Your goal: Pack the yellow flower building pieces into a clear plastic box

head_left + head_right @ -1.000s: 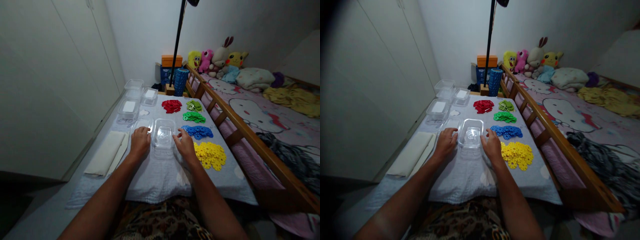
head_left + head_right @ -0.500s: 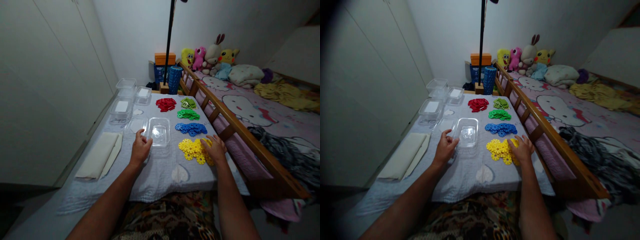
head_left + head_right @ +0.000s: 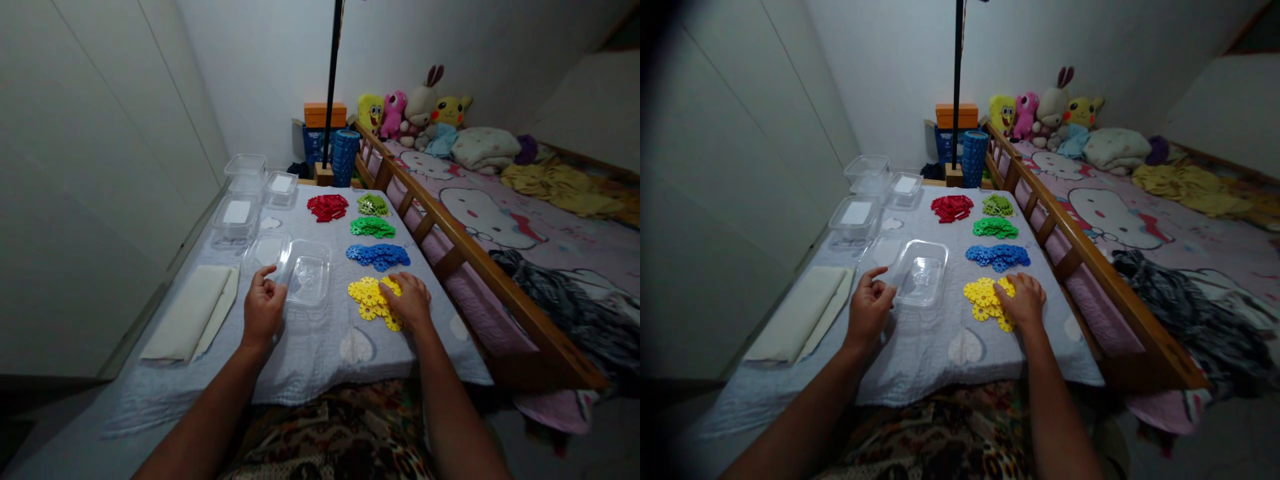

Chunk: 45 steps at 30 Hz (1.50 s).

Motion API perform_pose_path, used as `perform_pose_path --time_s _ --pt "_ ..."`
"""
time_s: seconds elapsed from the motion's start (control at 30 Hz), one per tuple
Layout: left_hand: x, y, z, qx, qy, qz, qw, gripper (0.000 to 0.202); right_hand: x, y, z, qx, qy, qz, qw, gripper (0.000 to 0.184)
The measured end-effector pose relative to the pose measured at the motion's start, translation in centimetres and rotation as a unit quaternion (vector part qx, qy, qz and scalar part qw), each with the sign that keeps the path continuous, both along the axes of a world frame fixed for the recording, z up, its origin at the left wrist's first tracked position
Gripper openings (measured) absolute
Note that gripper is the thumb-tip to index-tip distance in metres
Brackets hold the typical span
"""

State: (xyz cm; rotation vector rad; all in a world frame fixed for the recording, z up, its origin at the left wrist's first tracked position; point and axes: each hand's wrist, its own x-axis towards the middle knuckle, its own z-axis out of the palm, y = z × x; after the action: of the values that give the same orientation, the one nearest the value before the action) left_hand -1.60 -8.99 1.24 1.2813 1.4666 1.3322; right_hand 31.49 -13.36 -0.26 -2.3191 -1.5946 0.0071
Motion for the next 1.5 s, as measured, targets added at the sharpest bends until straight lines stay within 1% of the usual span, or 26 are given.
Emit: perform_pose_path --time_s 0.17,0.33,0.47,0.63,0.8,0.9,0.97,1.07,1.17,1.2,1.27,1.37,1.43,1.5 --pt "-0.3 -0.5 -0.4 0.004 -0.006 0.001 1.0 0.044 -2.2 0.2 0.1 0.009 0.001 0.016 1.0 0.044" --pt "-0.6 -0.9 -0.1 0.015 0.0 0.011 1.0 0.038 -4.4 0.6 0.4 0.02 -0.008 0.043 0.999 0.044" --pt "-0.8 -1.4 0.0 0.014 0.005 0.011 1.0 0.032 -5.9 1.0 0.5 0.029 -0.007 0.071 0.997 0.039" --pt "-1.1 -2.0 0.1 0.008 0.006 0.015 1.0 0.031 -7.4 2.1 0.3 0.05 -0.006 0.145 0.988 0.033" --pt "-1.4 -2.4 0.3 0.007 0.012 0.024 1.0 0.03 -8.5 3.8 0.2 0.068 0.002 0.212 0.975 0.033" --pt "-1.6 -2.5 0.2 0.008 0.011 0.027 1.0 0.031 -8.6 4.7 0.4 0.071 0.019 0.245 0.967 0.033" --pt "-1.7 -2.6 0.3 0.007 0.012 0.031 0.999 0.032 -8.2 4.8 0.5 0.08 0.033 0.25 0.964 0.034" --pt "-1.9 -2.6 0.4 0.012 0.012 0.038 0.999 0.033 -7.0 4.0 0.5 0.098 0.044 0.25 0.962 0.038" --pt "-2.2 -2.7 0.4 0.014 0.009 0.045 0.999 0.034 -5.5 1.9 0.2 0.105 0.035 0.248 0.962 0.042" --pt "-2.3 -2.8 0.3 0.013 0.009 0.047 0.999 0.034 -5.1 1.0 0.0 0.101 0.025 0.247 0.963 0.046" --pt "-2.5 -2.9 0.3 0.011 0.01 0.05 0.999 0.033 -4.5 -0.9 -0.5 0.08 0.001 0.245 0.966 0.063" --pt "-2.7 -3.1 0.3 0.012 0.012 0.058 0.998 0.03 -4.4 -3.3 -1.3 0.03 -0.028 0.256 0.966 0.091" --pt "-2.7 -3.1 0.2 0.013 0.012 0.059 0.998 0.029 -4.6 -4.1 -1.7 0.006 -0.039 0.264 0.964 0.1" --pt "-2.7 -3.0 0.1 0.015 0.009 0.055 0.998 0.029 -4.9 -4.0 -2.0 -0.005 -0.046 0.268 0.962 0.102"
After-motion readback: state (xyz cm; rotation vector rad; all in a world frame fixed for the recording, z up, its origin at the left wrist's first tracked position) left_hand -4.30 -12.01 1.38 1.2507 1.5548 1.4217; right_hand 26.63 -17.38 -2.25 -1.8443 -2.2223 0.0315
